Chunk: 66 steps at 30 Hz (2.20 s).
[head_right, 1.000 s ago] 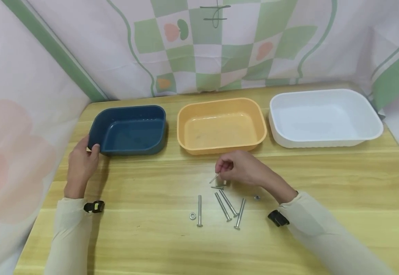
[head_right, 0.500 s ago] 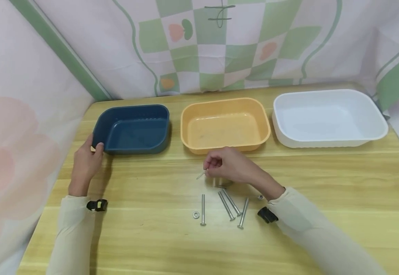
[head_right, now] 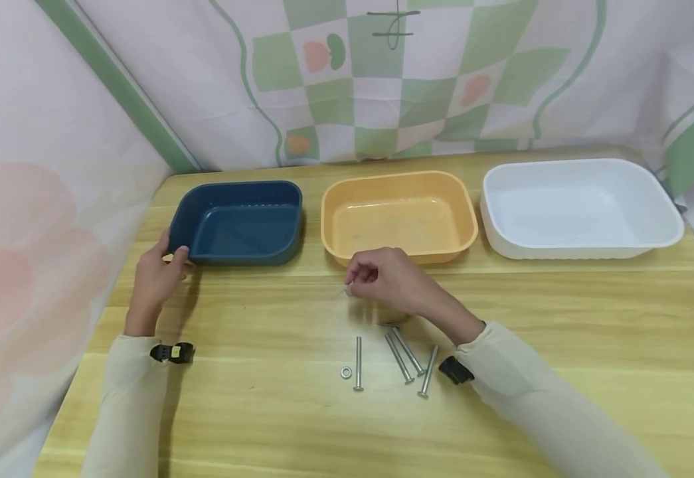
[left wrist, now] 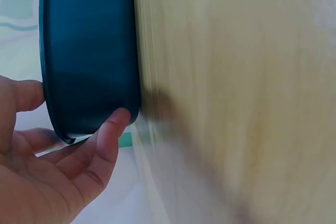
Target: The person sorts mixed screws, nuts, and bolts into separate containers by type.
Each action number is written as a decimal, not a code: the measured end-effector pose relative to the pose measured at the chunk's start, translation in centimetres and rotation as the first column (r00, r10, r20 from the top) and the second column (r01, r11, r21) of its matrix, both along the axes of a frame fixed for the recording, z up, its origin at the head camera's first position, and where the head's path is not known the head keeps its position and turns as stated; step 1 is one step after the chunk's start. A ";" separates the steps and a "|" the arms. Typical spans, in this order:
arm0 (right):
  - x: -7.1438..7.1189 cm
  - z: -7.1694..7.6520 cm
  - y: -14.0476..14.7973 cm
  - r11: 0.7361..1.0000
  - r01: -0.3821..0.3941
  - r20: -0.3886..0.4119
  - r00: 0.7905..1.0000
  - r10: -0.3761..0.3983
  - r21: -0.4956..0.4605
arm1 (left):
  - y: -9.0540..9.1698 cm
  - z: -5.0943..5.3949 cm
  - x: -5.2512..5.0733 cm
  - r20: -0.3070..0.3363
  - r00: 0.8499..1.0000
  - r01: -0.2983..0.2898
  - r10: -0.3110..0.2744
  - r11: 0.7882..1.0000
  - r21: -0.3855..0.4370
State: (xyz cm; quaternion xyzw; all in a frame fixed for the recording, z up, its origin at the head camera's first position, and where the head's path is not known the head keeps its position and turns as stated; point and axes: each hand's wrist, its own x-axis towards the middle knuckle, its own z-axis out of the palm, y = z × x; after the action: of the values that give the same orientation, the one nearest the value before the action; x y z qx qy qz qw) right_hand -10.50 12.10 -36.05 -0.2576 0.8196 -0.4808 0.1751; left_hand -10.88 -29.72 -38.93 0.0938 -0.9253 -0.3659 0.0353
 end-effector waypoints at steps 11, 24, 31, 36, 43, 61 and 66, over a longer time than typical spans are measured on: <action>-1.0 0.9 -1.8 0.997 0.064 -0.074 0.995 -0.061 0.032 | 0.1 -0.4 -0.1 -0.012 0.999 -0.041 0.042 0.997 0.061; -2.0 0.8 -3.3 0.993 0.119 -0.111 0.987 -0.115 0.028 | 0.6 -0.1 -0.2 0.024 0.998 -0.059 0.057 0.994 0.092; -2.5 1.3 -4.2 0.987 0.148 -0.130 0.982 -0.139 0.056 | 0.5 -0.1 -0.2 0.038 0.997 -0.064 0.060 0.993 0.097; -3.3 1.2 -5.1 0.986 0.157 -0.158 0.976 -0.148 0.050 | 0.5 -0.2 -0.3 0.054 0.997 -0.063 0.059 0.993 0.095; -3.9 1.1 -6.2 0.984 0.170 -0.154 0.975 -0.160 0.058 | 0.4 -0.2 -0.2 0.053 0.996 -0.071 0.067 0.994 0.088; -5.1 0.8 -8.7 0.990 0.135 -0.101 0.986 -0.129 0.049 | 0.6 -0.3 0.4 0.047 0.997 -0.069 0.064 0.991 0.115; -5.6 0.9 -9.0 0.990 0.126 -0.104 0.987 -0.119 0.062 | 0.5 -0.5 0.4 0.034 0.997 -0.071 0.067 0.992 0.106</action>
State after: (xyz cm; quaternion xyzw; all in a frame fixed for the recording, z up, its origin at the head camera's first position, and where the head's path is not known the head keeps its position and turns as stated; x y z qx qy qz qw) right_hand -16.06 3.07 -35.14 -0.2242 0.8578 -0.4487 0.1125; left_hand -10.50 -29.21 -39.41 0.1332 -0.9010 -0.4120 0.0286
